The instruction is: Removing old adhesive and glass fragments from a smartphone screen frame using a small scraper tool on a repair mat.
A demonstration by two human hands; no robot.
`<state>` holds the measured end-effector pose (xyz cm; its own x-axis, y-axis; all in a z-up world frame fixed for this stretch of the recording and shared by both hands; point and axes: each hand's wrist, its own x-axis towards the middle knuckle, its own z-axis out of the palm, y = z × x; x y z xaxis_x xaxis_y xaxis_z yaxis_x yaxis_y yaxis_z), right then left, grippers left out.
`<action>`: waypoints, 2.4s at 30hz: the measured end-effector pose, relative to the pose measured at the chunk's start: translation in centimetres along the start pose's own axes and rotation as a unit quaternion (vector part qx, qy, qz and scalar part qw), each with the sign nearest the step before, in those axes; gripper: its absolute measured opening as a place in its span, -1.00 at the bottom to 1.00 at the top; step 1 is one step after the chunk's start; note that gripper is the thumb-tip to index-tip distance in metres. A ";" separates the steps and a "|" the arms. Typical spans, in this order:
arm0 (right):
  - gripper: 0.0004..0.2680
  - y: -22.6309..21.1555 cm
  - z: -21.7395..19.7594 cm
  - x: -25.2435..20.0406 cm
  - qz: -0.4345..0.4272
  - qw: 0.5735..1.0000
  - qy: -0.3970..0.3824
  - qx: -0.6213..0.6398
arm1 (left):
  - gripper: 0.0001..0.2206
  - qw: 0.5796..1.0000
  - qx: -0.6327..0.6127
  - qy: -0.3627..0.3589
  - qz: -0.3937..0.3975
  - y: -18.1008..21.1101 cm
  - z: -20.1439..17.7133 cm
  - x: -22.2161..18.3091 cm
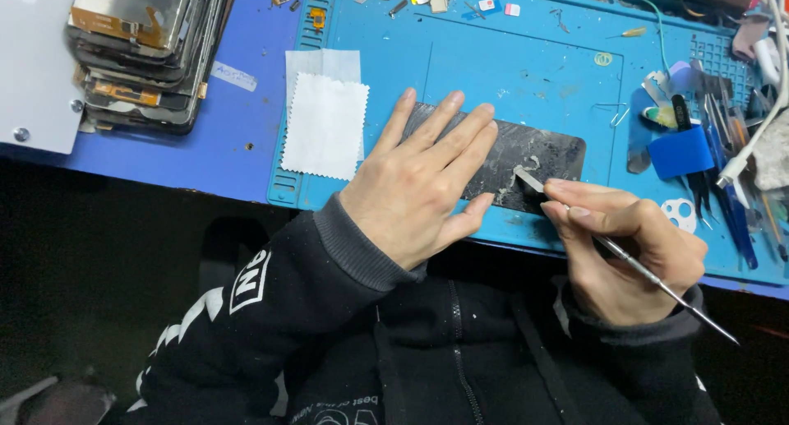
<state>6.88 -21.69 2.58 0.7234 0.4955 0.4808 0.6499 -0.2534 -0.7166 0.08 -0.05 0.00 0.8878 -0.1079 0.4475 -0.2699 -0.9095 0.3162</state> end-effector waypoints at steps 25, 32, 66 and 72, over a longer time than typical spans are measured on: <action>-0.82 0.7 -0.6 -0.5 0.013 0.999 -0.019 0.033 | -0.42 1.000 -0.006 0.005 0.002 0.1 -0.2 -0.1; -0.81 1.0 -0.8 -1.0 0.034 0.999 -0.006 0.020 | -0.45 1.000 -0.008 0.016 -0.001 0.4 -0.6 0.0; -0.87 1.5 -0.7 -0.1 0.018 0.999 -0.010 0.033 | -0.44 1.000 0.006 0.006 -0.001 0.4 -0.3 0.3; -0.86 1.4 -0.5 0.2 -0.002 1.000 -0.009 0.015 | -0.44 1.000 0.009 0.006 0.000 0.4 -0.4 0.3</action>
<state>8.10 -22.32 1.89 0.7164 0.5119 0.4740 0.6447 -0.2260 -0.7303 0.10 -0.29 0.61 0.8828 -0.1040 0.4580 -0.2639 -0.9165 0.3006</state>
